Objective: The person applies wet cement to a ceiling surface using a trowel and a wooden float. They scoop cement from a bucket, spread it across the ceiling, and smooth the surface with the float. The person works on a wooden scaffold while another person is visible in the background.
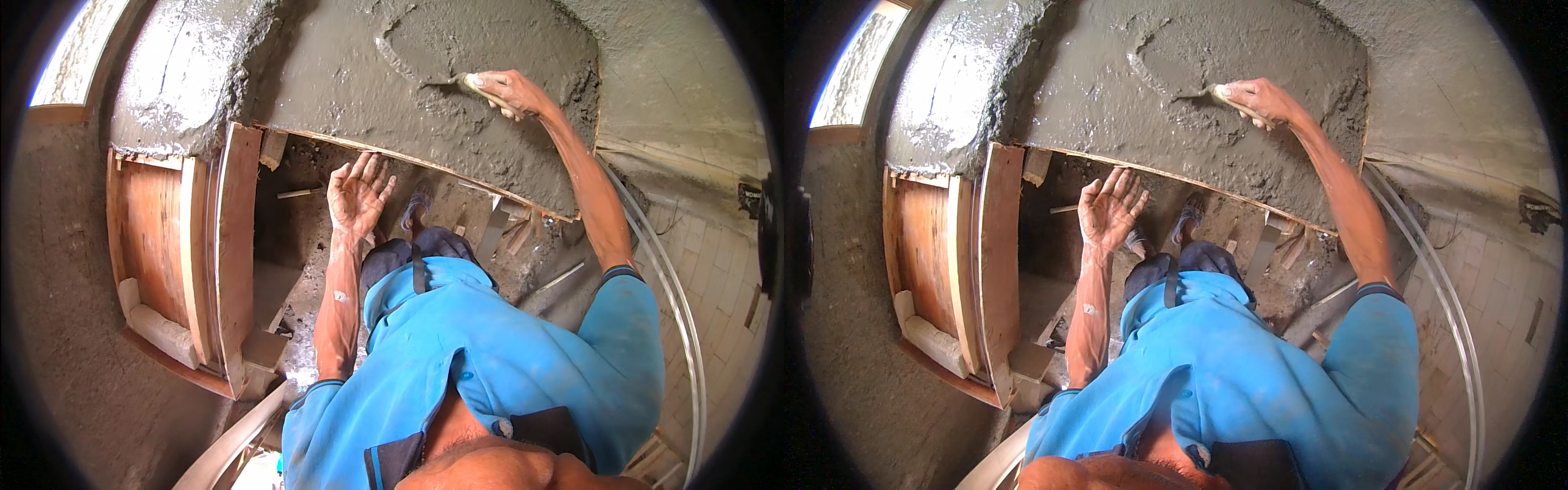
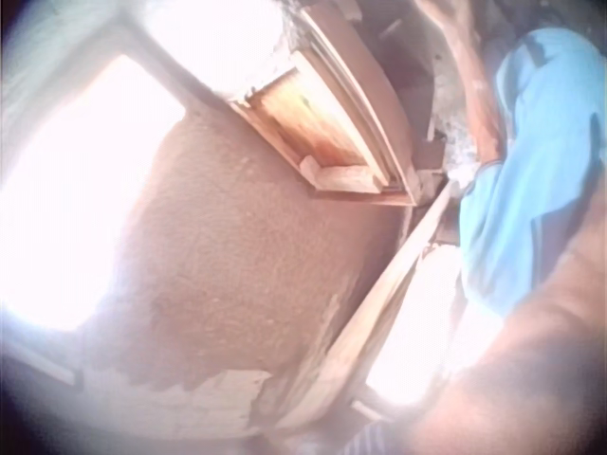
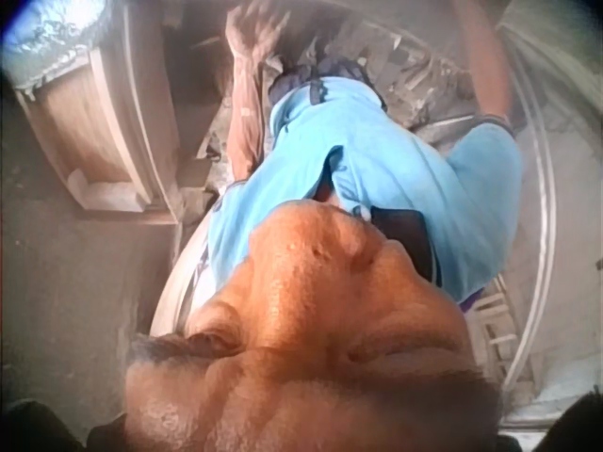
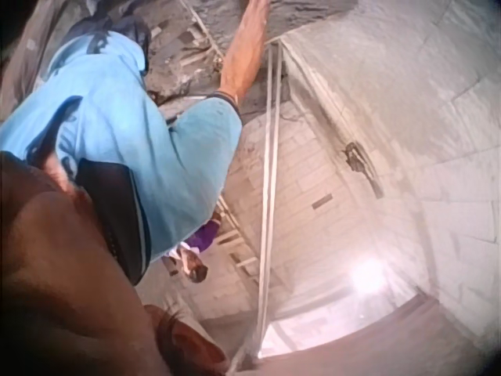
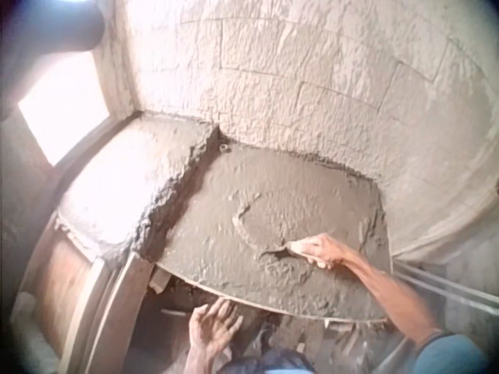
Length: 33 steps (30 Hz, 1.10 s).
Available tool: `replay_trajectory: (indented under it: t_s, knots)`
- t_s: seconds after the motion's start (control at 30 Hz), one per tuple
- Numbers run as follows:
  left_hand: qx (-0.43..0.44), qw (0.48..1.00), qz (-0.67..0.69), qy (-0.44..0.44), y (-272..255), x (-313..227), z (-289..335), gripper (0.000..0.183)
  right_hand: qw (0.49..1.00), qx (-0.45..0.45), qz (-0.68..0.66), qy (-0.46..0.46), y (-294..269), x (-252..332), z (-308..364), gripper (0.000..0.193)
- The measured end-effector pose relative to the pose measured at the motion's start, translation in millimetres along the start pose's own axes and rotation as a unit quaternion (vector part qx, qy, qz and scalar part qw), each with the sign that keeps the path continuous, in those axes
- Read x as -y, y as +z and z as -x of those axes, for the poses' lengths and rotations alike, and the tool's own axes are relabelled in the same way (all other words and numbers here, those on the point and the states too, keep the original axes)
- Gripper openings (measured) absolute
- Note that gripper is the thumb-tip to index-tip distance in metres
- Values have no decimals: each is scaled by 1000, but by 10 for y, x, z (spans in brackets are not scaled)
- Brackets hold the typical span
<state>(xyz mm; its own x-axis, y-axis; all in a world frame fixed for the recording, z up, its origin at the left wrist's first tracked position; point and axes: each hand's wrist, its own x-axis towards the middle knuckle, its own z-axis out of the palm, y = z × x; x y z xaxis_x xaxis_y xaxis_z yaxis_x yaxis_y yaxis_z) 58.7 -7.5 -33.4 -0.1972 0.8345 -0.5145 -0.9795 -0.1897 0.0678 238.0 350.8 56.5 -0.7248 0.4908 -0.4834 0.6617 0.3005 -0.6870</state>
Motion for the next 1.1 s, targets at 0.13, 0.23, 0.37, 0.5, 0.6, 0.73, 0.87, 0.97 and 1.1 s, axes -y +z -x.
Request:
replay_trajectory:
  t_s: [0.13, 0.23, 0.37, 0.5, 0.6, 0.73, 0.87, 0.97, 1.1]
  knots:
    - [4, 1000, 0, -5, 17, -20, 12, 70, 999, 43, 13, 9, 157, 193, 366, 62]
    - [9, 1000, -1, -12, 18, -24, -2, 69, 998, 63, 10, -3, 238, 92, 460, 61]
    - [8, 1000, -8, -18, 36, -44, -8, 69, 998, 57, 7, 0, 387, 96, 712, 57]
    - [19, 999, -10, -27, 25, -79, -10, 72, 999, 35, -2, -2, 528, 45, 925, 55]
    - [18, 999, -16, -31, 9, -107, 0, 72, 999, 30, 10, -3, 617, 120, 1136, 54]
    - [20, 999, -21, -42, -8, -152, 17, 71, 996, -19, -55, 71, 814, 246, 1453, 57]
    - [44, 997, -19, -66, -37, -185, -17, 75, 962, -106, -236, 90, 1555, 442, 1692, 57]
    - [37, 998, -6, -56, -76, -144, -35, 74, 914, -122, -386, 35, 2240, 821, 1472, 50]
    - [21, 997, 22, -65, -256, -210, -129, 68, 947, -284, -149, -9, 2776, 1247, 1144, 51]
